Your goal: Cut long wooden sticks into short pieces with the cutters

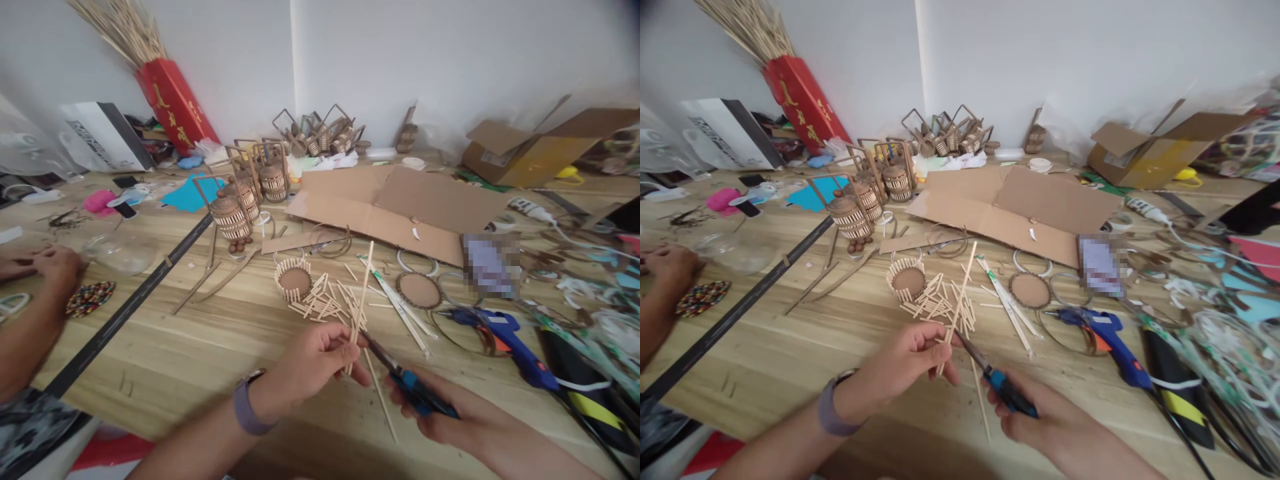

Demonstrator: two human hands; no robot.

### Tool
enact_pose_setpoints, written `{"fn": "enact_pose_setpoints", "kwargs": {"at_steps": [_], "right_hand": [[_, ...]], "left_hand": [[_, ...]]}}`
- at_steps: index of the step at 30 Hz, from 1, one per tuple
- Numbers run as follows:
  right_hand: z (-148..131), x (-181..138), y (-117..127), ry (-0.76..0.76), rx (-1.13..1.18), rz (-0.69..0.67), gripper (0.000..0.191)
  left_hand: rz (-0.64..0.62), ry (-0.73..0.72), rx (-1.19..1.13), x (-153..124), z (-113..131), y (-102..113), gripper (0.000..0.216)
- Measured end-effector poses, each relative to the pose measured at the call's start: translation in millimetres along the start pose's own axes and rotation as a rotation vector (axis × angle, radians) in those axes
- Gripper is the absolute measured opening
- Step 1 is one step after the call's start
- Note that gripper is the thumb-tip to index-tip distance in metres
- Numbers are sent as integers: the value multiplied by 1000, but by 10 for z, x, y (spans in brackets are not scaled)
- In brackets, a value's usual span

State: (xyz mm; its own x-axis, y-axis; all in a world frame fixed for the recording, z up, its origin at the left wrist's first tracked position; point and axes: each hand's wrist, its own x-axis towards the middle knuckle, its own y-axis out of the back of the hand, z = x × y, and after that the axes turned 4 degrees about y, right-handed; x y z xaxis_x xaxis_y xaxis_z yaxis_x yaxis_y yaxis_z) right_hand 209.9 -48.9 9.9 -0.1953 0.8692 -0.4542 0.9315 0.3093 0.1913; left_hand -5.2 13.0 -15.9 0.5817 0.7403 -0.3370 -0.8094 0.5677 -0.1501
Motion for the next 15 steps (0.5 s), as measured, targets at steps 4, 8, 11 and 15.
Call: {"fn": "enact_pose_setpoints", "kwargs": {"at_steps": [4,8,11,15], "right_hand": [[23,-65,48,-104,31,-79,30],[42,-61,121,-112,42,-131,33],[7,-41,134,-100,65,-108,33],[-96,-7,117,-171,20,-175,39]], "left_hand": [[-71,52,1,-1,27,-46,32],[-98,132,5,17,43,-79,31],[-156,176,8,57,25,-88,33],[-256,198,-10,123,-46,-80,33]]}}
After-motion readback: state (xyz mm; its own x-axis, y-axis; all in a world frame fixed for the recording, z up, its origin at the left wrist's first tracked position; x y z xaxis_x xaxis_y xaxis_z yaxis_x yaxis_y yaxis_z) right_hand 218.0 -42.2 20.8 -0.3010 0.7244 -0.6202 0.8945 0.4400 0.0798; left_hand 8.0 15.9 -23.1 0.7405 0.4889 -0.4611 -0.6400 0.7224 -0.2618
